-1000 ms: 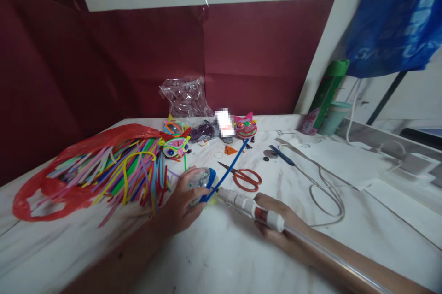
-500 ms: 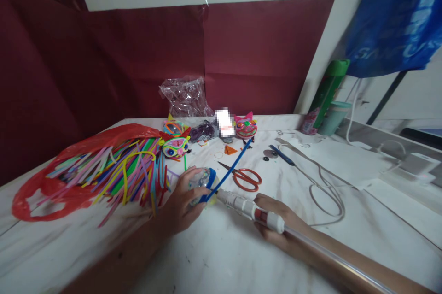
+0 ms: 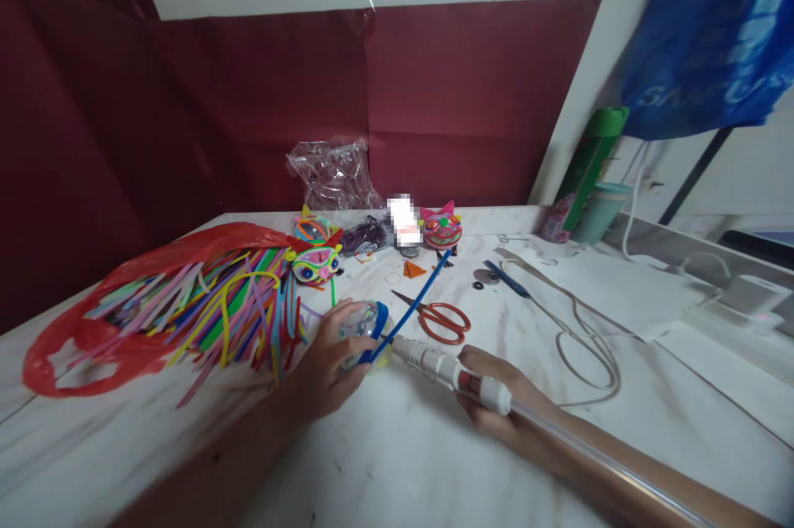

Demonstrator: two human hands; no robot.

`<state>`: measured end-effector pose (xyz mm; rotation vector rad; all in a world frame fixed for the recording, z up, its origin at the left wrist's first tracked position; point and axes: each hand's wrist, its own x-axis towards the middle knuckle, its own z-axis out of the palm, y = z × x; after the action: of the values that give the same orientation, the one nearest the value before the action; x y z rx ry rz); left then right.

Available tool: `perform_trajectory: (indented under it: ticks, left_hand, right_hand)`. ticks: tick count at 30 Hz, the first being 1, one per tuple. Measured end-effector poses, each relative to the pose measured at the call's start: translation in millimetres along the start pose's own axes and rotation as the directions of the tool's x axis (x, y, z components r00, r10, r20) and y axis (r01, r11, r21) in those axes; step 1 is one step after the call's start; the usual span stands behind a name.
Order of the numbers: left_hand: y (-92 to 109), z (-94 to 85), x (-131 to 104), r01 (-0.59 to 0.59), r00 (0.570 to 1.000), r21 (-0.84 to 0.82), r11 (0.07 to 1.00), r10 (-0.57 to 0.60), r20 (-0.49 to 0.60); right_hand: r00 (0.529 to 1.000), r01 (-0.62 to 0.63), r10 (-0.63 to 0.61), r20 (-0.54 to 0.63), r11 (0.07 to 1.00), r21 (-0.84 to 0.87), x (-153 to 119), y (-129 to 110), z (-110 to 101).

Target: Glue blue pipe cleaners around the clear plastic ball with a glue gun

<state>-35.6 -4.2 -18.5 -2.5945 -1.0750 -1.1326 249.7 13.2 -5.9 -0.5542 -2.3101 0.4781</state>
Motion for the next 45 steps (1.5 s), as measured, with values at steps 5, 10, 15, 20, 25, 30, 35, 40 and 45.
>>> perform_trajectory:
  ticks: [5, 10, 15, 20, 25, 30, 35, 40, 45]
  left_hand:
    - [1, -0.2, 0, 0.011, 1.000, -0.001, 1.000, -0.011, -0.008]
    - [1, 0.5, 0, 0.022, 0.999, -0.012, 1.000, -0.022, -0.025]
    - [-2, 2.1, -2, 0.018, 1.000, -0.020, 1.000, -0.018, -0.016]
    - [-1, 2.2, -2, 0.025, 1.000, -0.025, 0.999, -0.026, -0.018]
    - [-1, 2.2, -2, 0.019, 1.000, -0.013, 1.000, -0.020, -0.017]
    - [-2, 2.8, -2, 0.021, 1.000, -0.017, 1.000, -0.021, -0.009]
    - [-2, 3.3, -1, 0.032, 0.999, -0.006, 0.999, -0.032, -0.010]
    - [-2, 2.5, -2, 0.039, 0.999, -0.016, 0.999, -0.040, -0.011]
    - [-4, 3.3, -3, 0.050, 0.999, -0.027, 0.998, -0.050, -0.013]
  right_hand:
    - [1.000, -0.004, 0.004, 0.018, 1.000, 0.011, -2, 2, 1]
    - [0.999, -0.035, 0.034, -0.041, 0.999, -0.007, -3, 6, 4]
    - [0.998, -0.062, 0.062, -0.019, 0.998, 0.024, -3, 6, 3]
    - [0.992, -0.129, 0.129, 0.001, 0.991, 0.043, 1, -4, -3]
    - [0.979, -0.204, 0.202, 0.031, 0.976, 0.071, 3, -11, -8]
    - [0.990, -0.126, 0.121, 0.067, 0.989, 0.073, 2, -8, -5]
    - [0.996, -0.077, 0.075, 0.039, 0.996, 0.048, 0, -3, 0]
    - [0.995, -0.092, 0.090, 0.036, 0.994, 0.058, -2, -4, 0]
    - [1.000, -0.011, 0.010, 0.029, 0.999, 0.038, -2, 0, 2]
